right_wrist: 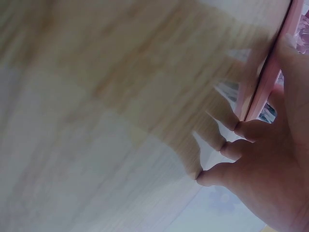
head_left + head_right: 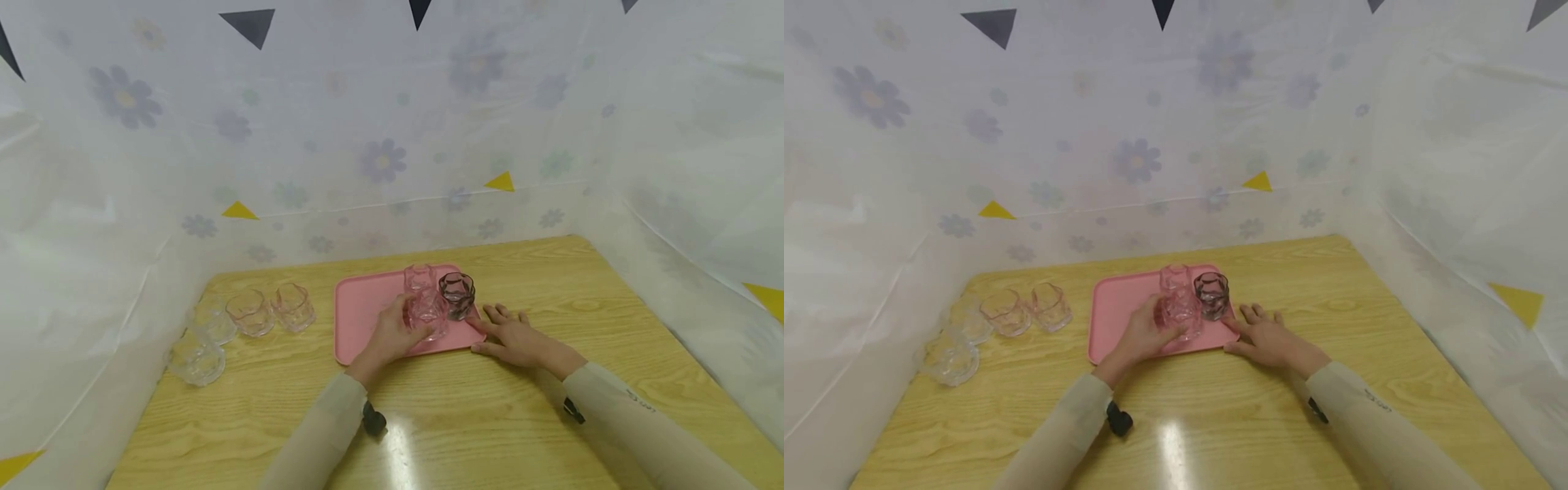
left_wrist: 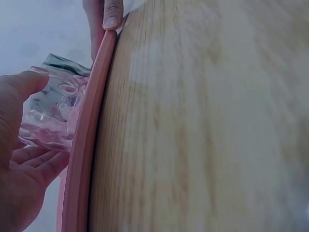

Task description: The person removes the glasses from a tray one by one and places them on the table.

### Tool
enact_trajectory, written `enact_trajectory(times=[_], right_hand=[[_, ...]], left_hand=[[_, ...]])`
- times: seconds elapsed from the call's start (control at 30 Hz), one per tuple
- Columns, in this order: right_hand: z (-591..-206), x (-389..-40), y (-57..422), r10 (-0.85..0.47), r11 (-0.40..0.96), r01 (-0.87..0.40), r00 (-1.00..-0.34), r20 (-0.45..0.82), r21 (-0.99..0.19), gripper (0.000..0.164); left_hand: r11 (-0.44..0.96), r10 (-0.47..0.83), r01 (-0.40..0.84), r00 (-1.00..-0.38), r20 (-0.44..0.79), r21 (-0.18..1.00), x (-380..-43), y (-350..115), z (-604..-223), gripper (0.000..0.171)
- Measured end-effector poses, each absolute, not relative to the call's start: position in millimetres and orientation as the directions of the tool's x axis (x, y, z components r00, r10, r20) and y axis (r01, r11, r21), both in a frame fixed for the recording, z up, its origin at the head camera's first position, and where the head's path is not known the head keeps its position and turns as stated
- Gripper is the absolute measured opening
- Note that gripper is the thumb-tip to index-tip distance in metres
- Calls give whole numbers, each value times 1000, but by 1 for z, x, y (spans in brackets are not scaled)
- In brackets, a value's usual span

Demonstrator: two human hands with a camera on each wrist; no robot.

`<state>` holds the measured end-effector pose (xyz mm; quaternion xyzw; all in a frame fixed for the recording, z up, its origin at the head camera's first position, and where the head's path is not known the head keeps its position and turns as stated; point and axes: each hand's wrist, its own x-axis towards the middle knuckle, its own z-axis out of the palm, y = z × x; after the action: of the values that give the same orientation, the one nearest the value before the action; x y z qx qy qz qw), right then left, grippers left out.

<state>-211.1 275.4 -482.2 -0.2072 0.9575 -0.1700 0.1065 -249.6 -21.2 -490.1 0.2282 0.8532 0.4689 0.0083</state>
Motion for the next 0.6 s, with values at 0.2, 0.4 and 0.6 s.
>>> enact_trajectory(times=[0.2,0.4,0.6], right_hand=[[-482,-211,276,-430,858,-360,-893,-129,-366,73],[-483,-211,275,-433,860,-363,-892,-134,-360,72],[-483,-211,276,-429,860,-357,-893,-138,-365,73]], left_hand=[[461,407,393,-890,205,796,-248,-22,-488,69],[441,382,364,-903,195,820,-241,-30,-476,66],[391,354,375,-904,239,841,-233,-53,-466,66]])
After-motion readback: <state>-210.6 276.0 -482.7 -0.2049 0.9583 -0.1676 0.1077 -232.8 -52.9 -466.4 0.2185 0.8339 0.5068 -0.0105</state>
